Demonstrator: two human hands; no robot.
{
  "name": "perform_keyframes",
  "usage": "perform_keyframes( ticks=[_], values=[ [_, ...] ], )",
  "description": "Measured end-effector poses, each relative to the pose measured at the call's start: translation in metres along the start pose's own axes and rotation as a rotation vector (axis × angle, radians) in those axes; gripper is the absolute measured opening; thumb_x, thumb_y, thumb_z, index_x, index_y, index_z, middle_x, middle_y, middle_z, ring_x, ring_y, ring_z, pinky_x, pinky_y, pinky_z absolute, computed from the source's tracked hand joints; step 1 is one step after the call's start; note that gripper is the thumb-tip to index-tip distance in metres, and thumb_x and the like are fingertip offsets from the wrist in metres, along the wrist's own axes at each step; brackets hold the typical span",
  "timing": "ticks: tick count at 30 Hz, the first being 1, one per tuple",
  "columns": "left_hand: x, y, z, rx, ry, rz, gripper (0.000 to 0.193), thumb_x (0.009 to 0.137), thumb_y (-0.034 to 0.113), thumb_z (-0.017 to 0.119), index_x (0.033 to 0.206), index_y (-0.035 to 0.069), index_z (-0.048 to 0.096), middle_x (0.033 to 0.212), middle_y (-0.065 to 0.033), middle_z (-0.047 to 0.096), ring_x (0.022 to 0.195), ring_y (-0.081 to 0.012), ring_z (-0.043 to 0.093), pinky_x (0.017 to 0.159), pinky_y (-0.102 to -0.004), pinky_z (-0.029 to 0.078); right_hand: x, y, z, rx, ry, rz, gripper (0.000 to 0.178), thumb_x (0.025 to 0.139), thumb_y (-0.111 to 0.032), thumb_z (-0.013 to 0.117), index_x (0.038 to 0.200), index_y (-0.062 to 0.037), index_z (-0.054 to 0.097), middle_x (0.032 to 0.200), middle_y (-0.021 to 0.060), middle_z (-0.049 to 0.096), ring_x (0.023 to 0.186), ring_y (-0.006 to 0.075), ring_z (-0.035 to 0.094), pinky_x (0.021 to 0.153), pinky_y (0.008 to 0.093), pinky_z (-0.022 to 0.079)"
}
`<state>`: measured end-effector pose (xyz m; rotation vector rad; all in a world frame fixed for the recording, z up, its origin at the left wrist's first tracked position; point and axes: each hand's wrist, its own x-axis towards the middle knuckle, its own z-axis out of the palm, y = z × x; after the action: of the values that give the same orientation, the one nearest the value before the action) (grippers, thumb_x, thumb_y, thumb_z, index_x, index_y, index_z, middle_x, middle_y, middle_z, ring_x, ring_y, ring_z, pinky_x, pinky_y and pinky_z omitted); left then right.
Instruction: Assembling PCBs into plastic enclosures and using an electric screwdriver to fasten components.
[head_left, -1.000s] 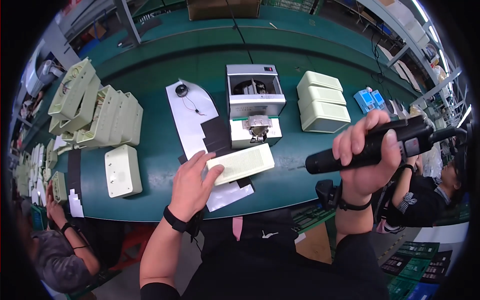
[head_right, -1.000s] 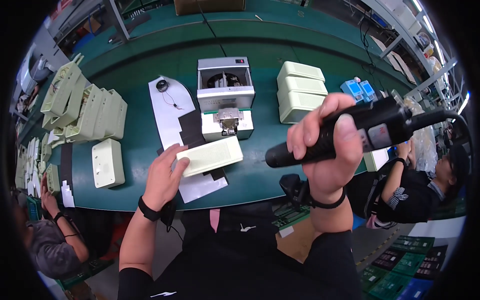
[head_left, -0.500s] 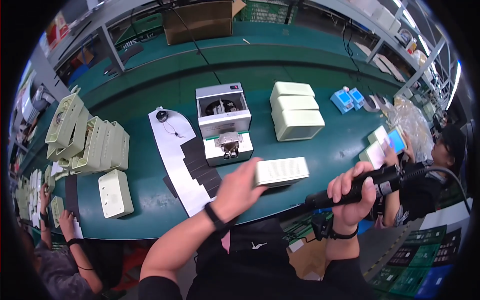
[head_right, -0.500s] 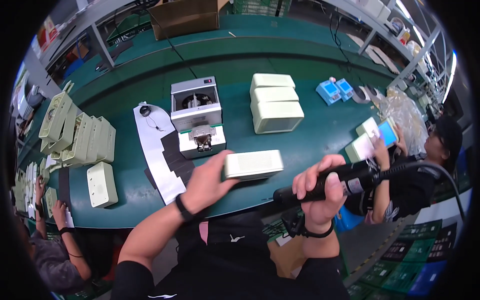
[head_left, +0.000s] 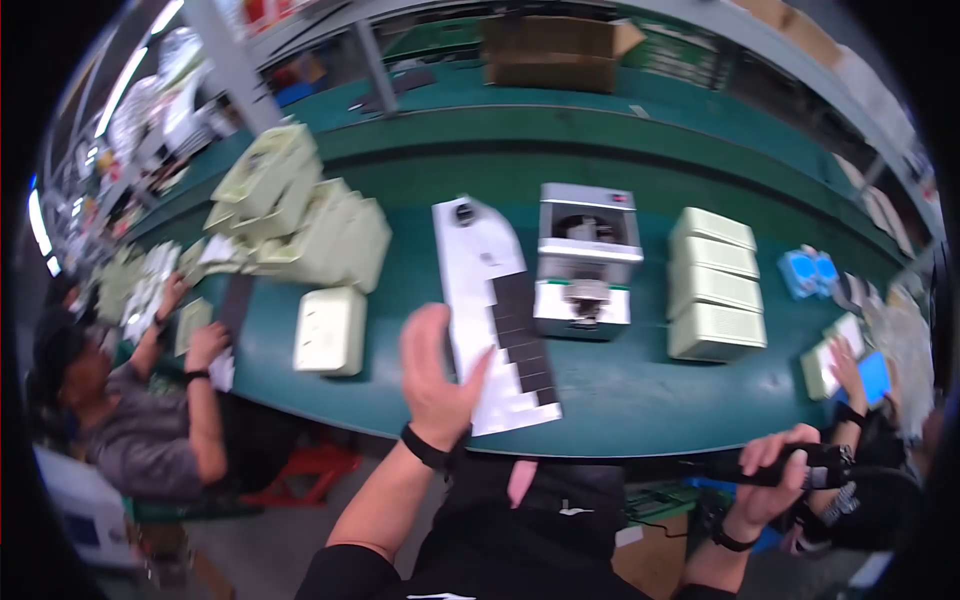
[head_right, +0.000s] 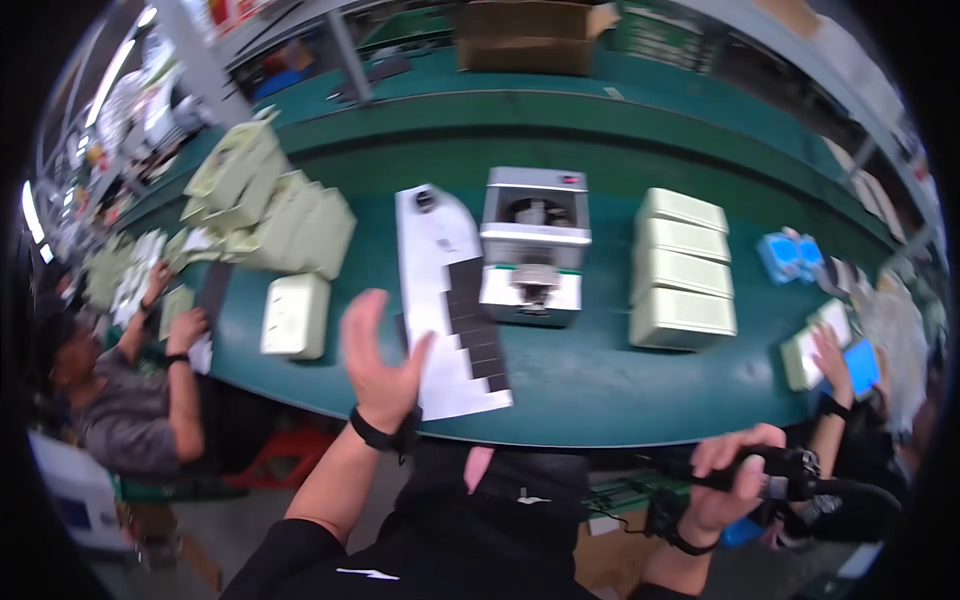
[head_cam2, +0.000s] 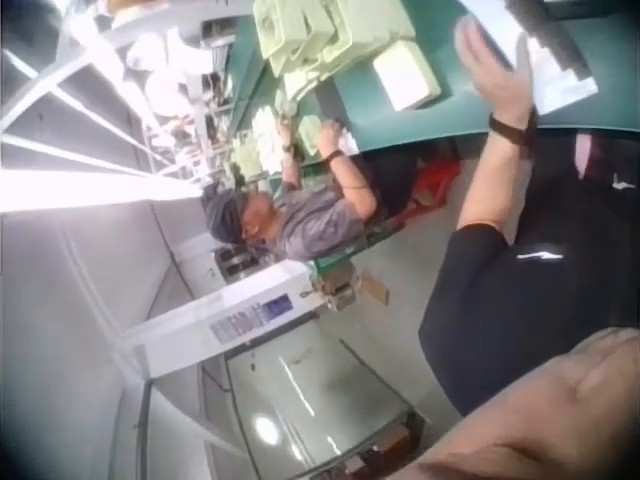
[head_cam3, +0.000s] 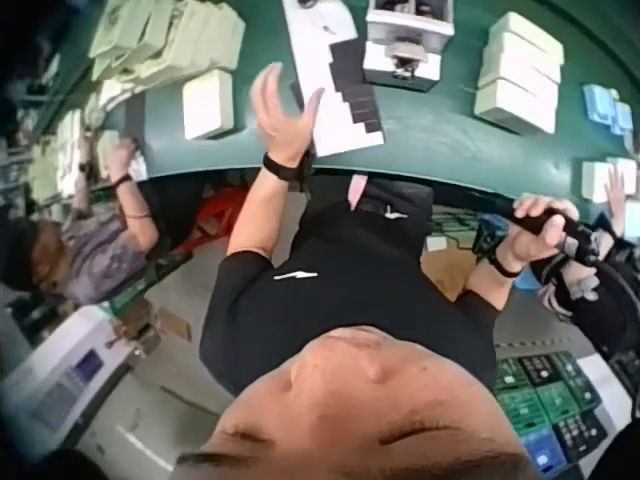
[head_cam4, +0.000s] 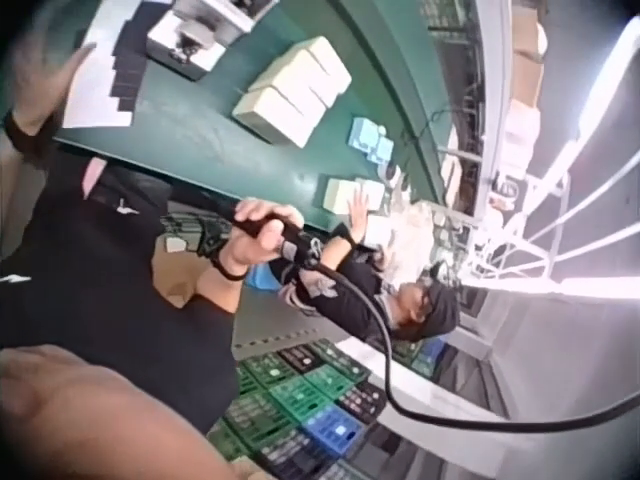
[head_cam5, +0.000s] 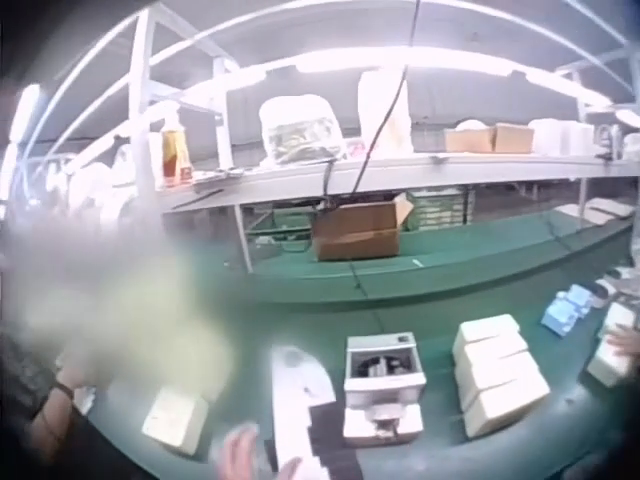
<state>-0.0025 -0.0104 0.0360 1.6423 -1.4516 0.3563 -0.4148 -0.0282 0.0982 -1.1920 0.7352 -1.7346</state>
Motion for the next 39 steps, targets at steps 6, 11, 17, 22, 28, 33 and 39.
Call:
perform_keyframes(
  ticks=[6, 11, 17, 22, 28, 33, 39],
  values=[
    [-0.038, -0.125, -0.092, 0.791, 0.082, -0.384, 0.104, 0.072, 0.036, 0.095, 0.155, 0.003, 0.042, 0.151, -0.0305, 0.042, 0.128, -0.0487, 0.055, 0.11, -0.0513, 0.047, 0.015, 0.04, 0.027, 0.042, -0.043, 0.141, 0.034, 0.103, -0.035, 0.062, 0.115, -0.007, 0.047, 0.075, 0.0048, 0.053, 0.054, 0.0155, 0.051, 0.055, 0.0316, 0.047],
    [-0.039, -0.139, -0.11, 0.276, -0.127, -0.733, 0.106, 0.065, 0.031, 0.096, 0.155, 0.006, 0.045, 0.142, -0.0255, 0.049, 0.124, -0.0445, 0.057, 0.107, -0.0509, 0.049, 0.02, 0.044, 0.076, 0.051, -0.19, 0.141, 0.032, 0.104, -0.034, 0.06, 0.115, -0.0074, 0.047, 0.075, 0.0042, 0.052, 0.054, 0.0152, 0.051, 0.055, 0.031, 0.047],
    [-0.036, -0.065, -0.114, -0.077, -0.401, -0.385, 0.101, 0.063, 0.023, 0.093, 0.153, 0.005, 0.051, 0.141, -0.0223, 0.05, 0.127, -0.0388, 0.057, 0.108, -0.0456, 0.049, 0.037, 0.042, 0.103, 0.009, -0.231, 0.11, 0.035, 0.102, -0.034, 0.064, 0.114, -0.0067, 0.046, 0.074, 0.0049, 0.052, 0.054, 0.0164, 0.053, 0.055, 0.0332, 0.048],
    [-0.016, -0.02, -0.046, -0.354, -0.634, 0.03, 0.103, 0.062, 0.019, 0.094, 0.154, 0.008, 0.049, 0.144, -0.0237, 0.048, 0.131, -0.0406, 0.056, 0.105, -0.0483, 0.052, 0.069, 0.051, 0.154, 0.065, -0.251, 0.042, 0.03, 0.103, -0.031, 0.061, 0.113, -0.0065, 0.047, 0.075, 0.0059, 0.054, 0.056, 0.017, 0.055, 0.057, 0.035, 0.049],
    [-0.013, -0.005, 0.007, -0.455, -0.817, 0.01, 0.116, 0.068, 0.017, 0.093, 0.165, 0.009, 0.029, 0.157, -0.0255, 0.039, 0.136, -0.045, 0.053, 0.113, -0.0471, 0.049, 0.104, 0.072, 0.197, 0.105, -0.319, -0.017, 0.023, 0.103, -0.024, 0.058, 0.112, -0.0043, 0.05, 0.074, 0.0072, 0.056, 0.055, 0.0178, 0.055, 0.055, 0.035, 0.049],
    [-0.032, -0.01, 0.018, -0.507, -0.775, -0.106, 0.13, 0.07, 0.022, 0.095, 0.167, 0.003, 0.01, 0.163, -0.0266, 0.036, 0.148, -0.044, 0.044, 0.119, -0.0467, 0.043, 0.12, 0.094, 0.22, -0.042, -0.365, -0.05, 0.02, 0.102, -0.021, 0.058, 0.109, -0.0026, 0.053, 0.073, 0.008, 0.057, 0.055, 0.0184, 0.056, 0.054, 0.0333, 0.048],
    [-0.033, -0.009, 0.021, -0.521, -0.787, -0.164, 0.132, 0.071, 0.024, 0.096, 0.166, 0.0, 0.008, 0.165, -0.027, 0.034, 0.15, -0.0426, 0.043, 0.12, -0.0468, 0.042, 0.123, 0.096, 0.22, -0.13, -0.43, 0.042, 0.021, 0.1, -0.019, 0.062, 0.108, -0.0014, 0.054, 0.073, 0.0095, 0.058, 0.056, 0.0189, 0.057, 0.055, 0.0332, 0.049]
  ],
)
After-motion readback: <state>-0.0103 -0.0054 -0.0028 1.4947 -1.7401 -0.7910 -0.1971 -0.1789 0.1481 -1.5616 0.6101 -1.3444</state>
